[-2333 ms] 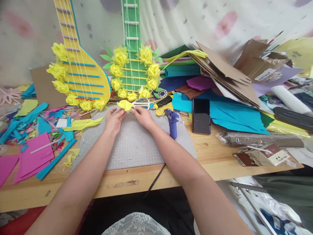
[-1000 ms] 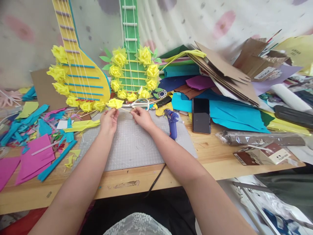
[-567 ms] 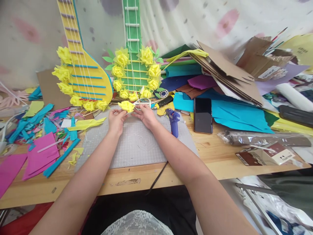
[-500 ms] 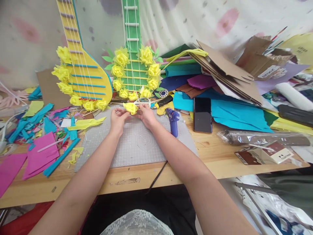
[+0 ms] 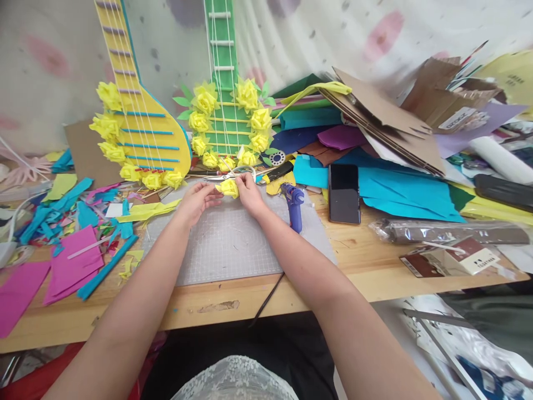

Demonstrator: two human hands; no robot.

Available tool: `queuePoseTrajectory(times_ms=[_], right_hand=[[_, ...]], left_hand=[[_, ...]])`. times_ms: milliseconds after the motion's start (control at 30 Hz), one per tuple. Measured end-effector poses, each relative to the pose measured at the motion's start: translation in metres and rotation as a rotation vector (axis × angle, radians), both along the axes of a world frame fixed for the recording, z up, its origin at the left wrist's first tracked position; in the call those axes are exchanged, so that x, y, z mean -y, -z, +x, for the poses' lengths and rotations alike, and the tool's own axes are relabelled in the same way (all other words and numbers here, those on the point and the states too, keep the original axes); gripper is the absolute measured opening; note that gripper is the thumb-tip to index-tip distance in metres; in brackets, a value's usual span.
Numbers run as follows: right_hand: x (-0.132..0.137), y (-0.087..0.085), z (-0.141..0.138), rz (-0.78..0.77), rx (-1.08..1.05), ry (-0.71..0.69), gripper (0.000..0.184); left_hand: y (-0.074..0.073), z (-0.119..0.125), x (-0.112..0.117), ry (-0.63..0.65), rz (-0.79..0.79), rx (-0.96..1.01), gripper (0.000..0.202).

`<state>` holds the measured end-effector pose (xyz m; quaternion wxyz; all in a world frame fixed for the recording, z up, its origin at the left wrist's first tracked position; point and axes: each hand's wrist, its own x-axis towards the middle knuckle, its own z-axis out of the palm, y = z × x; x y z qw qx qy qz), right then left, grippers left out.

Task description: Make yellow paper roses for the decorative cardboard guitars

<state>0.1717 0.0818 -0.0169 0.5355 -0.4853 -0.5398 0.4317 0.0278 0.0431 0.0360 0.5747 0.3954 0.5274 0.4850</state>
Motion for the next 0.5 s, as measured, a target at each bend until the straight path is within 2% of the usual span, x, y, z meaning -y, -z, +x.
queuePoseTrajectory(times_ms=[100,233,367,433,500], right_hand=[[0.002,-0.004,-0.001,0.032,0.059,0.029,0.01],[0.008,-0.009,-0.004,0.119,0.157,0.049,0.01],[0.013,-0.011,-0.007,0.184,0.153,0.02,0.011],[0.013,-0.01,-0.007,0.176,0.11,0.028,0.012],[0.012,-0.008,-0.007,0.157,0.052,0.04,0.013]], left_hand=[[0.001,-0.001,0.004,0.008,-0.018,-0.01,0.019],[0.01,-0.008,0.01,-0.011,-0.058,0.058,0.017],[0.022,-0.016,0.011,-0.168,0.031,0.132,0.013],[0.027,-0.017,0.009,-0.247,0.089,0.1,0.012],[0.033,-0.018,0.005,-0.272,0.143,0.03,0.011]])
